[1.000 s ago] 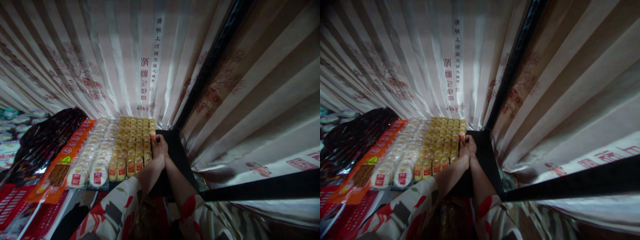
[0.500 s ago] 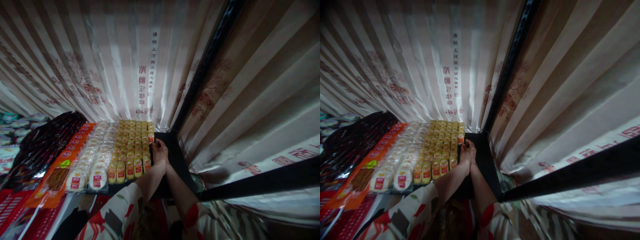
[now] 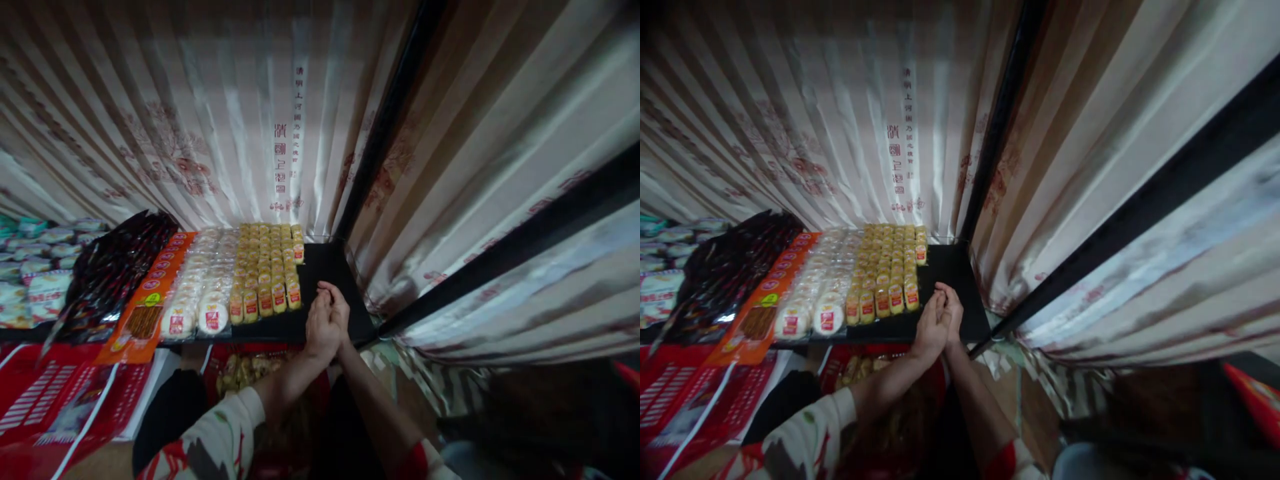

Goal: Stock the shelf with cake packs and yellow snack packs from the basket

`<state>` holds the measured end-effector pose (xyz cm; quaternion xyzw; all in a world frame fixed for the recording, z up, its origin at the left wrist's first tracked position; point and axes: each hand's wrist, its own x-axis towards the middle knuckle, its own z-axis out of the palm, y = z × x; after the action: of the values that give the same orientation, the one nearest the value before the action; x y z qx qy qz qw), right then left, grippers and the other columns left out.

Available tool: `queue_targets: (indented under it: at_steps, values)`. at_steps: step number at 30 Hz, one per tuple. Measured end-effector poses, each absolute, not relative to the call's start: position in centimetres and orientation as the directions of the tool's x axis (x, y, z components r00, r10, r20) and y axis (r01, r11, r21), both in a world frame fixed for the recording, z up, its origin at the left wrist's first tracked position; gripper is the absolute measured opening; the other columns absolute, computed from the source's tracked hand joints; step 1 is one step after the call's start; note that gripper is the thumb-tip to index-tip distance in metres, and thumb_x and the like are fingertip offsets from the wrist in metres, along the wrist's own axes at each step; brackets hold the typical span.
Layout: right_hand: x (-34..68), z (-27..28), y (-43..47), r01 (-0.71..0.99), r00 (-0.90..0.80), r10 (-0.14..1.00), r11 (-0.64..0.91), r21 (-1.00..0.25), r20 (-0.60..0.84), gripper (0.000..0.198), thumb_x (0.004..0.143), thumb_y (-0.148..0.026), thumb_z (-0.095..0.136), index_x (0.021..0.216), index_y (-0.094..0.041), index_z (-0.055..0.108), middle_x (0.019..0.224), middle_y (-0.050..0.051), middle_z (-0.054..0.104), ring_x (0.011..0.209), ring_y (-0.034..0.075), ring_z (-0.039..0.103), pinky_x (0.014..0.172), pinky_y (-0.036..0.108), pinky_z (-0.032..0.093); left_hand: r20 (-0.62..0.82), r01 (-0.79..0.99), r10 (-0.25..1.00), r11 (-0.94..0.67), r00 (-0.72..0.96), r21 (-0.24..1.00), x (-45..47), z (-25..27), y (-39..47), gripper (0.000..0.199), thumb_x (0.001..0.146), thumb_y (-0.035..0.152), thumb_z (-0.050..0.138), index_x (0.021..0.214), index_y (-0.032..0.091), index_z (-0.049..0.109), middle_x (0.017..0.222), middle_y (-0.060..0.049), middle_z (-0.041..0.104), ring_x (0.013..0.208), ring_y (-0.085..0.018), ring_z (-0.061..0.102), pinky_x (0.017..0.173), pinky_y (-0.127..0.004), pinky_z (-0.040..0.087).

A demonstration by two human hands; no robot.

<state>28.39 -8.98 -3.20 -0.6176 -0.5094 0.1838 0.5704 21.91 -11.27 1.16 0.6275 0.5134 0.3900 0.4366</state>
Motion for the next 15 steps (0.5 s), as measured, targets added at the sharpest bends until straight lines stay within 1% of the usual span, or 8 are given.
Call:
queue_targets:
  at_steps: [3,5,7,9,10,12,13,15]
  values:
    - [26.3,-2.9,-14.2,0.445,0.400,0.858,0.126,-0.887,0.323,0.030,0.080,-0.024,0.041,0.101,-0.019,0.062,0.095,0.006,0.065,0.084,0.017,0.060,0.076,0.031,0.049,0.045,0.260,0.963,-0.117,0.267,0.958,17.2,0.8,-16.6,0.047,0.082,0.020,0.046,0.129,0.019,0.046,0.133,-0.008,0.049,0.123,-0.020,0.045,0.106,-0.032,0.033]
    - [25.1,-3.4,-17.4,0.507,0.258,0.939,0.071,-0.859,0.229,0.028,0.079,-0.020,0.041,0.098,-0.019,0.062,0.091,0.005,0.065,0.083,0.017,0.061,0.076,0.030,0.049,-0.028,0.260,0.949,-0.058,0.315,0.964,14.0,-0.7,-19.7,0.047,0.083,0.028,0.045,0.130,0.018,0.045,0.133,-0.008,0.050,0.123,-0.020,0.045,0.104,-0.032,0.036]
    - [24.1,-4.3,-20.2,0.611,0.004,1.000,0.022,-0.791,0.030,0.029,0.078,-0.015,0.041,0.097,-0.019,0.063,0.091,0.006,0.066,0.089,0.018,0.061,0.079,0.029,0.048,-0.190,0.362,0.923,0.060,0.334,0.930,11.2,-2.9,-22.1,0.046,0.083,0.028,0.045,0.127,0.017,0.048,0.131,-0.008,0.052,0.122,-0.021,0.047,0.105,-0.033,0.034]
    - [23.2,-5.4,-22.3,0.750,-0.200,0.957,0.011,-0.661,-0.211,0.032,0.079,-0.012,0.040,0.102,-0.017,0.062,0.099,0.010,0.066,0.096,0.020,0.060,0.083,0.030,0.046,-0.339,0.497,0.872,0.131,0.354,0.858,9.0,-5.3,-24.1,0.044,0.081,0.022,0.044,0.124,0.015,0.053,0.127,-0.010,0.056,0.118,-0.023,0.051,0.104,-0.034,0.035]
    - [22.7,-6.1,-23.1,0.819,-0.234,0.922,0.015,-0.574,-0.309,0.035,0.080,-0.011,0.040,0.109,-0.015,0.060,0.106,0.013,0.064,0.100,0.022,0.059,0.085,0.031,0.045,-0.378,0.530,0.844,0.136,0.381,0.837,8.0,-6.3,-24.8,0.044,0.082,0.021,0.043,0.124,0.017,0.054,0.125,-0.009,0.058,0.116,-0.023,0.053,0.103,-0.033,0.036]
    - [21.9,-7.3,-24.2,0.922,-0.191,0.879,0.008,-0.387,-0.437,0.042,0.081,-0.011,0.041,0.120,-0.014,0.053,0.116,0.017,0.060,0.102,0.025,0.059,0.084,0.033,0.045,-0.416,0.574,0.810,0.122,0.414,0.810,6.6,-7.9,-26.1,0.045,0.082,0.020,0.043,0.126,0.021,0.054,0.128,-0.007,0.056,0.118,-0.024,0.051,0.103,-0.033,0.036]
    - [21.5,-7.9,-24.6,0.949,-0.152,0.870,-0.004,-0.315,-0.469,0.043,0.081,-0.011,0.042,0.123,-0.015,0.051,0.117,0.018,0.059,0.102,0.025,0.059,0.083,0.034,0.045,-0.434,0.594,0.794,0.116,0.426,0.796,6.1,-8.3,-26.5,0.045,0.082,0.021,0.043,0.126,0.022,0.054,0.128,-0.006,0.056,0.118,-0.024,0.051,0.102,-0.033,0.036]
    - [20.7,-8.9,-25.2,0.970,-0.092,0.863,-0.034,-0.239,-0.496,0.042,0.081,-0.014,0.046,0.122,-0.015,0.052,0.116,0.017,0.060,0.101,0.026,0.059,0.081,0.033,0.046,-0.484,0.640,0.760,0.118,0.434,0.759,5.5,-8.7,-27.2,0.042,0.083,0.020,0.042,0.121,0.022,0.059,0.123,-0.008,0.060,0.114,-0.025,0.054,0.099,-0.035,0.039]
